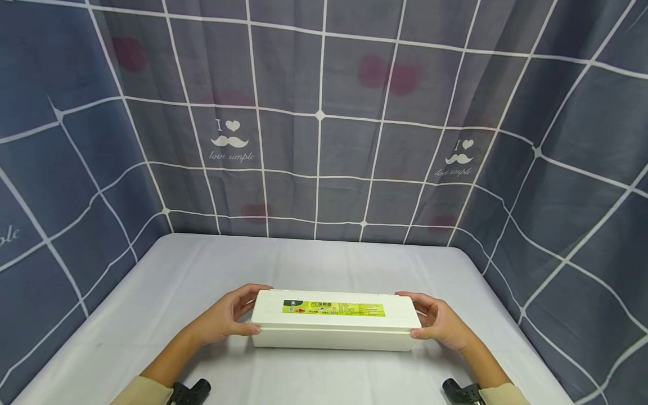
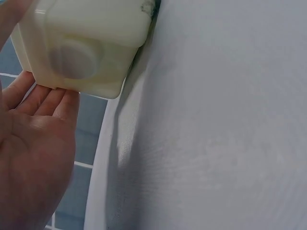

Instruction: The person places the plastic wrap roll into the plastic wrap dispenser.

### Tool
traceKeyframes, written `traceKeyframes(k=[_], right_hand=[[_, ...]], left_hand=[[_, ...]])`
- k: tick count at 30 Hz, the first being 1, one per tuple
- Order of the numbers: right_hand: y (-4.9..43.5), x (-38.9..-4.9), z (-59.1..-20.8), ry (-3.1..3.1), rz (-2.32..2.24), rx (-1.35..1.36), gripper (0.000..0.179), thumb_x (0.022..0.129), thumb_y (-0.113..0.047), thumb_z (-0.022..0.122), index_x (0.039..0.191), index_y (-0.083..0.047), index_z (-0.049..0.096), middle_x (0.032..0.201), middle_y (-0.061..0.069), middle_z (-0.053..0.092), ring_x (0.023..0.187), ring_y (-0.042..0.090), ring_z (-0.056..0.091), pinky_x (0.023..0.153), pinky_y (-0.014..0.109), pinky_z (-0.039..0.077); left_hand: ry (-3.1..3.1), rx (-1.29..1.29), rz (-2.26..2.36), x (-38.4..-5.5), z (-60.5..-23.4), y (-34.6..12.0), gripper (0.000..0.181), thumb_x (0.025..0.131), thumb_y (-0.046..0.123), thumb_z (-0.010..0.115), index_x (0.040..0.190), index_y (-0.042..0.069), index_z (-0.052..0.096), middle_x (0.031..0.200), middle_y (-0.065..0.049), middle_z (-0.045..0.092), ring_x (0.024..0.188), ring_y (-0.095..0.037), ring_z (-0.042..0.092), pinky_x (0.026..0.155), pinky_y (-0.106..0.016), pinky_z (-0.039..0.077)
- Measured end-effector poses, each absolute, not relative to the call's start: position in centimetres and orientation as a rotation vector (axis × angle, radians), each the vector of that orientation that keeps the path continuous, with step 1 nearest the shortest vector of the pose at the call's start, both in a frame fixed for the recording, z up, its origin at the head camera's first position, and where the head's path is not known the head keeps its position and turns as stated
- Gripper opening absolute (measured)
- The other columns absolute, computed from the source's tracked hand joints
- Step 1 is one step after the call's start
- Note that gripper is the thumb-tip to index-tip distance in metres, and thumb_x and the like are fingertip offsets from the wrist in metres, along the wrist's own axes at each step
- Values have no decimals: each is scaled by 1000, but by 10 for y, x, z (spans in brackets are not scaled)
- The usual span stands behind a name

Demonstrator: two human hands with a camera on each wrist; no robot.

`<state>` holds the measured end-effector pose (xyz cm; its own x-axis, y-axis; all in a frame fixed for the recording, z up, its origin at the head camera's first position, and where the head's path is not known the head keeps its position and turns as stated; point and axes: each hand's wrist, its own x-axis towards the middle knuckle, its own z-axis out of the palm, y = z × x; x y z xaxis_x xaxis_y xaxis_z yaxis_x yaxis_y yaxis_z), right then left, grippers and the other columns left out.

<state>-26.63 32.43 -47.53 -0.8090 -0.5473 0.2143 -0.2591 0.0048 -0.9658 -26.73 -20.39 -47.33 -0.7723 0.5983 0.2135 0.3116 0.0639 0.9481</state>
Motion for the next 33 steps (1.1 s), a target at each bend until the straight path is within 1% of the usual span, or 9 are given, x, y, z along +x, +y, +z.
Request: traceKeyframes(k=[4, 9, 13, 17, 24, 27, 33], right_hand=[[324, -266, -476, 2023, -1897, -901, 82, 78, 7, 81, 146, 19, 37, 147, 5, 59, 129, 12, 60, 97, 28, 58], [325, -266, -476, 1990, -1914, -852, 85, 78, 6, 81, 148, 17, 35, 149, 5, 57, 130, 11, 60, 97, 29, 58], [326, -266, -476, 1968, -1906, -861, 86, 79, 8, 79, 150, 17, 32, 152, 6, 55, 130, 11, 59, 97, 29, 58], [328, -266, -477, 1942, -1902, -870, 88, 80, 9, 78, 151, 17, 28, 153, 7, 53, 131, 10, 58, 98, 29, 58], [329, -265, -478, 1946, -1911, -863, 87, 80, 9, 79, 152, 16, 30, 153, 5, 53, 132, 12, 57, 99, 30, 58], [328, -264, -478, 1948, -1926, -868, 86, 80, 9, 79, 151, 17, 31, 152, 5, 53, 132, 13, 58, 100, 31, 58], [327, -263, -475, 1950, -1936, -863, 86, 80, 9, 79, 151, 16, 30, 153, 6, 53, 133, 14, 58, 101, 29, 57]], left_hand=[[2102, 934, 1782, -266, -473, -204, 82, 81, 0, 83, 151, -2, 39, 156, -23, 42, 142, 1, 45, 114, -10, 36], [2112, 929, 1785, -265, -473, -205, 82, 81, 1, 83, 151, 0, 40, 156, -22, 43, 142, 1, 45, 114, -10, 36], [2115, 929, 1789, -265, -474, -205, 81, 81, 0, 83, 150, 2, 42, 157, -25, 40, 142, 2, 45, 114, -10, 36], [2104, 948, 1801, -265, -474, -205, 80, 81, 0, 83, 150, 1, 42, 158, -28, 38, 143, 1, 44, 114, -11, 35], [2103, 968, 1811, -264, -474, -206, 78, 81, 0, 83, 148, 2, 45, 157, -29, 39, 143, 0, 45, 115, -11, 36], [2101, 967, 1813, -265, -474, -206, 79, 81, 0, 83, 149, 0, 43, 157, -29, 38, 142, 1, 45, 115, -11, 36], [2102, 961, 1816, -265, -474, -206, 80, 82, -1, 82, 150, -3, 41, 157, -26, 41, 142, 1, 45, 114, -11, 36]])
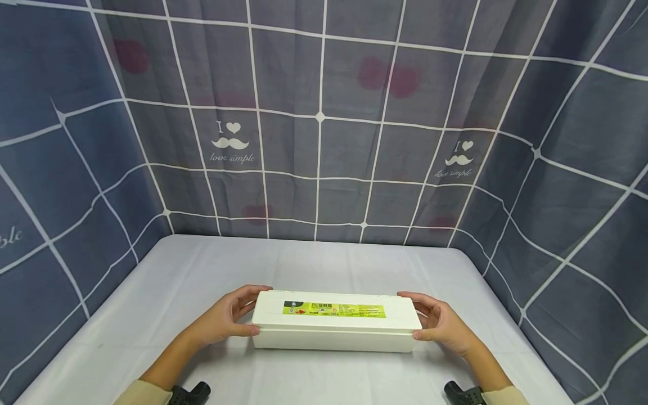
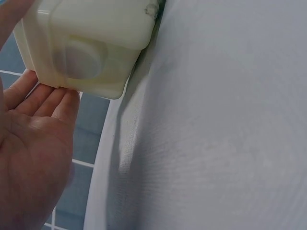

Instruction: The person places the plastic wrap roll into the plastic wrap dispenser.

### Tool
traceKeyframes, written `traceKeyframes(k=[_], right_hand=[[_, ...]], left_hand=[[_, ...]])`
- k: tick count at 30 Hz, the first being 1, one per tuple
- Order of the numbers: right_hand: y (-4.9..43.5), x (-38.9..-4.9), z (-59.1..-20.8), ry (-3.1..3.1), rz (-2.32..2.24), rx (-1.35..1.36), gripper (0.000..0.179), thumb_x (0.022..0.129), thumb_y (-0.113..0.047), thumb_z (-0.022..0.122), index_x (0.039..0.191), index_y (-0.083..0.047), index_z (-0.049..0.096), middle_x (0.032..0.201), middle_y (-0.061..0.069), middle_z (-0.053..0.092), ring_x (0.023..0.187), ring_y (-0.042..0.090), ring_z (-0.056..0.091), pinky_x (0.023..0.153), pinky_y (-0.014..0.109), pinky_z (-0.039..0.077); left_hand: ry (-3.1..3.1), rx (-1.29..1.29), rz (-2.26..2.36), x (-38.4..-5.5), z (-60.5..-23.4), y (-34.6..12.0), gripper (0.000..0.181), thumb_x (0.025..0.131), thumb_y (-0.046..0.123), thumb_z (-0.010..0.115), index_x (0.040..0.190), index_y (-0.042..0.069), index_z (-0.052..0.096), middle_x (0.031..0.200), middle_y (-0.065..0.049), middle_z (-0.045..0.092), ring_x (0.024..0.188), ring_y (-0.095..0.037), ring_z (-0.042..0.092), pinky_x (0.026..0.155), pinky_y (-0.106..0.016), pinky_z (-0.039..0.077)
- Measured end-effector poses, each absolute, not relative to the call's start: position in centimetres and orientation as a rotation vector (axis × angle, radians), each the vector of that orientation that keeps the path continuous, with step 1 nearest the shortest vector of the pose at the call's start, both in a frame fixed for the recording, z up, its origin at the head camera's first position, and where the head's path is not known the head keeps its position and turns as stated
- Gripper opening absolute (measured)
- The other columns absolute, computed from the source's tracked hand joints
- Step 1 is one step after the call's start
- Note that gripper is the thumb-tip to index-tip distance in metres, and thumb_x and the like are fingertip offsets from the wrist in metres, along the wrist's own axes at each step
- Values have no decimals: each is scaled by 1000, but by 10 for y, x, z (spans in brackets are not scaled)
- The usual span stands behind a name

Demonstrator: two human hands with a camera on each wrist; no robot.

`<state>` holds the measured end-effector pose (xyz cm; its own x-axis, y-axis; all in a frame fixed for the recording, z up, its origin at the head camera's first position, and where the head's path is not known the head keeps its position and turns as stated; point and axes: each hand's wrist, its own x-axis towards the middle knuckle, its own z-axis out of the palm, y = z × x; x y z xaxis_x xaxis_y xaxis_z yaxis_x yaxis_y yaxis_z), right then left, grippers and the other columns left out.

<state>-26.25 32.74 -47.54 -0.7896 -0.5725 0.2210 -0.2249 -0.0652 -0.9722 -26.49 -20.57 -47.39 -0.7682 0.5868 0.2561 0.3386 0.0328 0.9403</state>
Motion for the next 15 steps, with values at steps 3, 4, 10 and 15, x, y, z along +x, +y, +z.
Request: traceKeyframes(k=[3, 4, 10, 15], right_hand=[[328, -263, -475, 1941, -1933, -865, 87, 81, 8, 79, 152, 16, 29, 154, 6, 52, 134, 13, 57, 101, 29, 56], [328, -263, -475, 1938, -1932, -867, 86, 81, 8, 78, 152, 17, 29, 155, 6, 51, 134, 13, 57, 101, 29, 56], [331, -264, -476, 1919, -1956, -892, 86, 81, 10, 78, 150, 19, 27, 156, 8, 50, 137, 12, 55, 105, 27, 54], [334, -265, -468, 1942, -1968, -951, 82, 84, 9, 75, 149, 21, 28, 157, 7, 50, 144, 16, 49, 115, 25, 45]], left_hand=[[2107, 959, 1817, -265, -474, -206, 80, 81, -1, 82, 150, -2, 41, 156, -25, 42, 142, 1, 45, 114, -12, 36], [2110, 957, 1816, -264, -474, -206, 80, 81, -1, 82, 150, -2, 42, 156, -25, 42, 142, 1, 46, 115, -12, 36], [2118, 954, 1813, -264, -473, -207, 80, 81, 0, 83, 150, -1, 42, 156, -26, 41, 142, 1, 45, 115, -14, 37], [2173, 973, 1791, -265, -469, -215, 78, 82, 1, 83, 149, -3, 42, 156, -28, 40, 144, 2, 43, 116, -16, 37]])
